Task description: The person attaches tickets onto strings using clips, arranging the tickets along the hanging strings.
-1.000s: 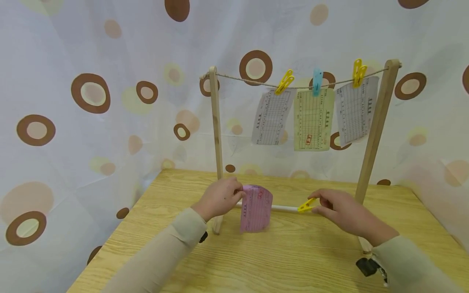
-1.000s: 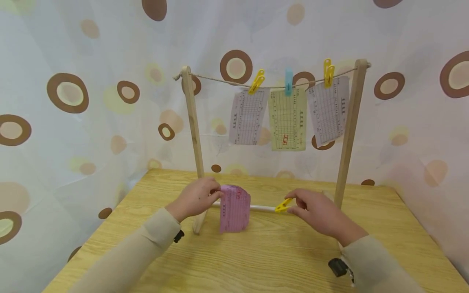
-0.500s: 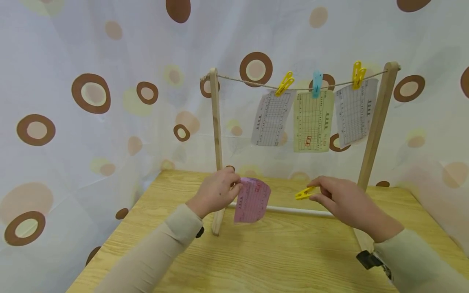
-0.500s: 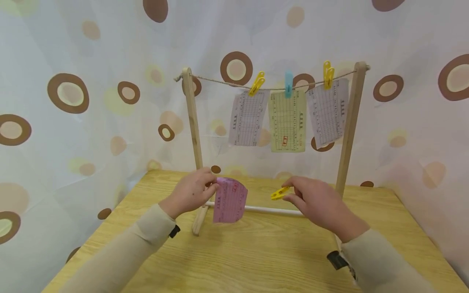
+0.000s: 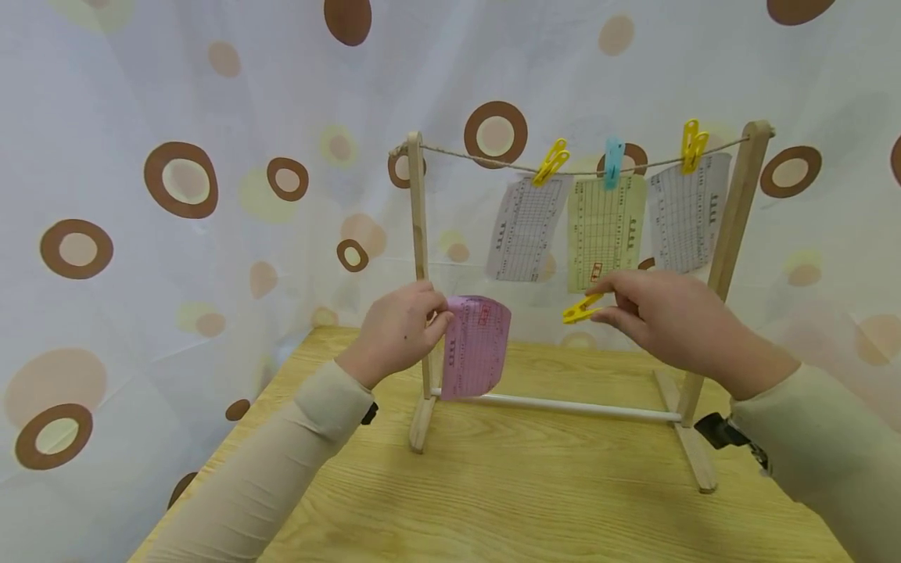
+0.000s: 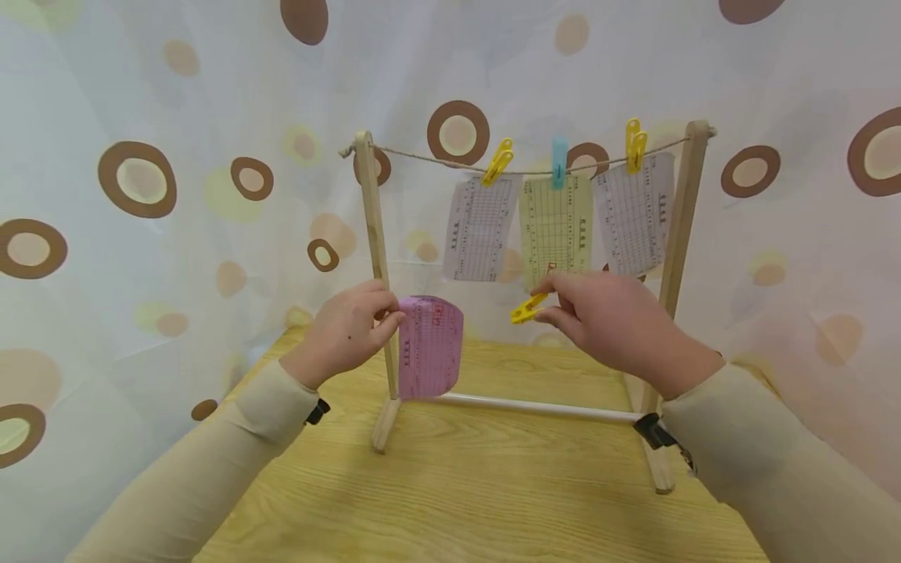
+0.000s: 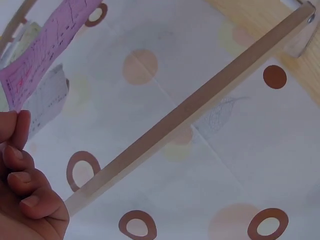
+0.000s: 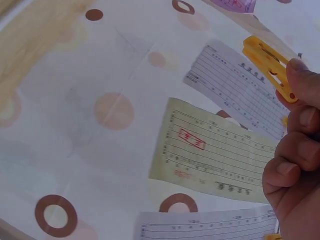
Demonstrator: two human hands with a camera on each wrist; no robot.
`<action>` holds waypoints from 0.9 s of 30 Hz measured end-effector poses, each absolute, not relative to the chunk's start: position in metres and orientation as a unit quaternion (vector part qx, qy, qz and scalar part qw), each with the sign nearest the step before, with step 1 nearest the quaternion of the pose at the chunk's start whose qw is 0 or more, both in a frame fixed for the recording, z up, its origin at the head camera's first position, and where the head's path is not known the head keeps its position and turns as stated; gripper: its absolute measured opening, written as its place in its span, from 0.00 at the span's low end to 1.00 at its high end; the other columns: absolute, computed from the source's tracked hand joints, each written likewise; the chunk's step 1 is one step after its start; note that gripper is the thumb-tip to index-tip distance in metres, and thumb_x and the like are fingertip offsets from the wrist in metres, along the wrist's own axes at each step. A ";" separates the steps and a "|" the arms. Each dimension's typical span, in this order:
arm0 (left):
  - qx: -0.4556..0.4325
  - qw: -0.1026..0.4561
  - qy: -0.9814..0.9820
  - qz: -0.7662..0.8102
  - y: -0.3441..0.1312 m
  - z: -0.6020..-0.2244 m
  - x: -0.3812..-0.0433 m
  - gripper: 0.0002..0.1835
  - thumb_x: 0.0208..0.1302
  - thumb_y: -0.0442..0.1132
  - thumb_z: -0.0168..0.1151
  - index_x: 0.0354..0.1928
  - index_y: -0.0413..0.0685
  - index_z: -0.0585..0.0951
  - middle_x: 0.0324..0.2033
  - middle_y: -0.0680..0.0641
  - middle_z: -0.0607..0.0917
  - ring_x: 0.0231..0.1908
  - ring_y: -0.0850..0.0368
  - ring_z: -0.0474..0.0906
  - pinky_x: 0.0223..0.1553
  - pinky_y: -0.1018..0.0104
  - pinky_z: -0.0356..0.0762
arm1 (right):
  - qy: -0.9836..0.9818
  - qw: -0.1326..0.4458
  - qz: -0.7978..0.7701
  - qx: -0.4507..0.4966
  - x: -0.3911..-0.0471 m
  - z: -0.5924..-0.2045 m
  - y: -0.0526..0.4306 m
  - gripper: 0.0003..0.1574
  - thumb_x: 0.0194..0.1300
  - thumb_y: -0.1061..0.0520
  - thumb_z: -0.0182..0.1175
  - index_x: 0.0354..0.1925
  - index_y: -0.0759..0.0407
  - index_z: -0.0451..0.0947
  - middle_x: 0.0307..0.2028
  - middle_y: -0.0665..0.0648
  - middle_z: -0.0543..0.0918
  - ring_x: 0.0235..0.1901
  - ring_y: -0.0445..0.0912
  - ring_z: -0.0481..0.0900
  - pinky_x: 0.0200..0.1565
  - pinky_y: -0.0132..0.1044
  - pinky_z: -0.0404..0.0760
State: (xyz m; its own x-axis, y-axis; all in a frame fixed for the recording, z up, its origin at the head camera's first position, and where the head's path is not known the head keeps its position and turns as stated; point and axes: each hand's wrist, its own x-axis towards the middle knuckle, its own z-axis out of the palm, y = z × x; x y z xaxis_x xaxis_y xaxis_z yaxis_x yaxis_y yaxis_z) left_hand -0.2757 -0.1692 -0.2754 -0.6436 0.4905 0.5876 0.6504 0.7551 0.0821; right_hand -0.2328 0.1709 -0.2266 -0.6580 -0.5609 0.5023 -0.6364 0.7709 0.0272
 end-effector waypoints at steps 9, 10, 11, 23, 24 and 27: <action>-0.301 0.291 -0.892 -0.170 -0.177 -0.236 -0.282 0.08 0.72 0.41 0.63 0.36 0.45 0.84 0.30 0.50 0.77 0.25 0.57 0.72 0.26 0.63 0.72 | -0.891 0.280 0.055 0.353 -0.236 -0.170 0.150 0.15 0.65 0.57 0.71 0.50 0.55 0.82 0.20 0.45 0.70 0.17 0.40 0.64 0.23 0.36 0.66; -0.299 0.292 -0.892 -0.171 -0.178 -0.232 -0.283 0.08 0.72 0.41 0.63 0.36 0.45 0.84 0.30 0.50 0.77 0.25 0.56 0.73 0.26 0.63 0.72 | -0.887 0.287 0.053 0.358 -0.237 -0.167 0.147 0.15 0.65 0.57 0.71 0.50 0.56 0.82 0.20 0.45 0.70 0.17 0.40 0.64 0.23 0.37 0.66; -0.296 0.294 -0.893 -0.171 -0.180 -0.229 -0.283 0.08 0.72 0.41 0.62 0.37 0.45 0.84 0.30 0.50 0.77 0.25 0.56 0.73 0.26 0.63 0.72 | -0.883 0.293 0.052 0.364 -0.238 -0.164 0.145 0.15 0.65 0.57 0.70 0.50 0.55 0.82 0.20 0.45 0.71 0.17 0.40 0.64 0.23 0.37 0.66; -0.263 0.320 -0.900 -0.137 -0.185 -0.200 -0.295 0.10 0.74 0.43 0.61 0.38 0.44 0.85 0.30 0.48 0.77 0.26 0.54 0.72 0.27 0.60 0.71 | -0.868 0.333 0.075 0.361 -0.259 -0.128 0.117 0.09 0.68 0.55 0.68 0.46 0.56 0.83 0.23 0.50 0.79 0.18 0.44 0.67 0.26 0.39 0.67; -0.257 0.321 -0.902 -0.133 -0.185 -0.198 -0.296 0.10 0.74 0.43 0.61 0.38 0.44 0.85 0.30 0.48 0.78 0.27 0.54 0.72 0.27 0.60 0.71 | -0.870 0.333 0.078 0.355 -0.261 -0.125 0.115 0.09 0.69 0.55 0.67 0.46 0.56 0.83 0.24 0.50 0.80 0.19 0.44 0.68 0.27 0.40 0.67; -0.242 0.320 -0.907 -0.125 -0.184 -0.190 -0.299 0.11 0.74 0.44 0.61 0.40 0.45 0.85 0.31 0.48 0.78 0.28 0.53 0.73 0.29 0.58 0.72 | -0.873 0.333 0.084 0.346 -0.267 -0.116 0.108 0.08 0.71 0.54 0.65 0.44 0.56 0.83 0.28 0.53 0.84 0.22 0.47 0.70 0.29 0.42 0.66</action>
